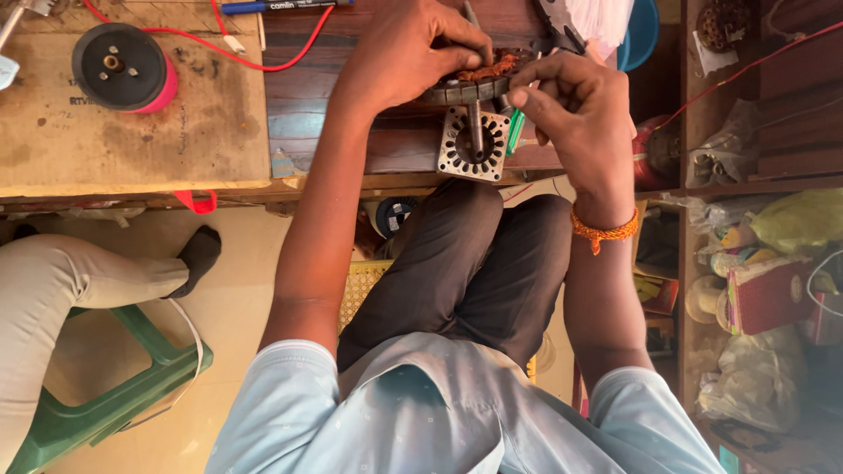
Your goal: The person sits at a workbench and assembles an electric motor armature, pressing copper wire coil ends into the slots of the laminated stator core held in a metal fixture. They use their fingers to tuck and seat the windings and occasionally pick up a green-handled screwdriver to work around the slots.
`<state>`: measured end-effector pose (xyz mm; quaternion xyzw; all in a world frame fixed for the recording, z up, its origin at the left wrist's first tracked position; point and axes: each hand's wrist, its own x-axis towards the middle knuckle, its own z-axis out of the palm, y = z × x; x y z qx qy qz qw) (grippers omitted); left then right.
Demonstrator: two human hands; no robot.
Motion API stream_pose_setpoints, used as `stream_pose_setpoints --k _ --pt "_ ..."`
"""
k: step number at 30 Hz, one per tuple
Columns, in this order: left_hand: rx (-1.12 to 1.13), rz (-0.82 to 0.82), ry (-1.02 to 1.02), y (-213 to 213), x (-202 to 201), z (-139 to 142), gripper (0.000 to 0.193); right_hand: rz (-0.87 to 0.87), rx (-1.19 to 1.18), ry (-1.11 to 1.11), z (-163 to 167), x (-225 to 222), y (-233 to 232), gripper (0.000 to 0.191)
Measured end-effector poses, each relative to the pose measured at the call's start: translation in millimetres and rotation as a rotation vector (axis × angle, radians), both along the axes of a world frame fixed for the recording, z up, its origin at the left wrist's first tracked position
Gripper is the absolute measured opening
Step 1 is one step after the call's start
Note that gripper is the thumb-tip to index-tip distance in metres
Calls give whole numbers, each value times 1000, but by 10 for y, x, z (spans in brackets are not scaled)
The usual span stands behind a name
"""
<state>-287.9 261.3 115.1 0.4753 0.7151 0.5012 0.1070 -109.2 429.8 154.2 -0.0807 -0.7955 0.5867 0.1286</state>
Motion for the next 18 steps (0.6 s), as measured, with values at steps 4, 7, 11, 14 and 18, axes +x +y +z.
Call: stream_pose_setpoints --k 4,7,11,14,18 --pt "39 8 75 8 12 -2 14 -44 -341 5 -41 -79 7 8" --pt "62 32 116 53 35 -41 13 -89 -270 27 -14 -77 25 7" --pt "102 41 148 71 37 -86 11 -96 -150 5 -27 -46 -82 8" --pt "110 -4 71 29 4 -105 13 -114 -98 -31 -96 -15 -277 8" --pt "164 -69 77 -4 -46 -133 12 -133 134 30 -155 10 -435 7"
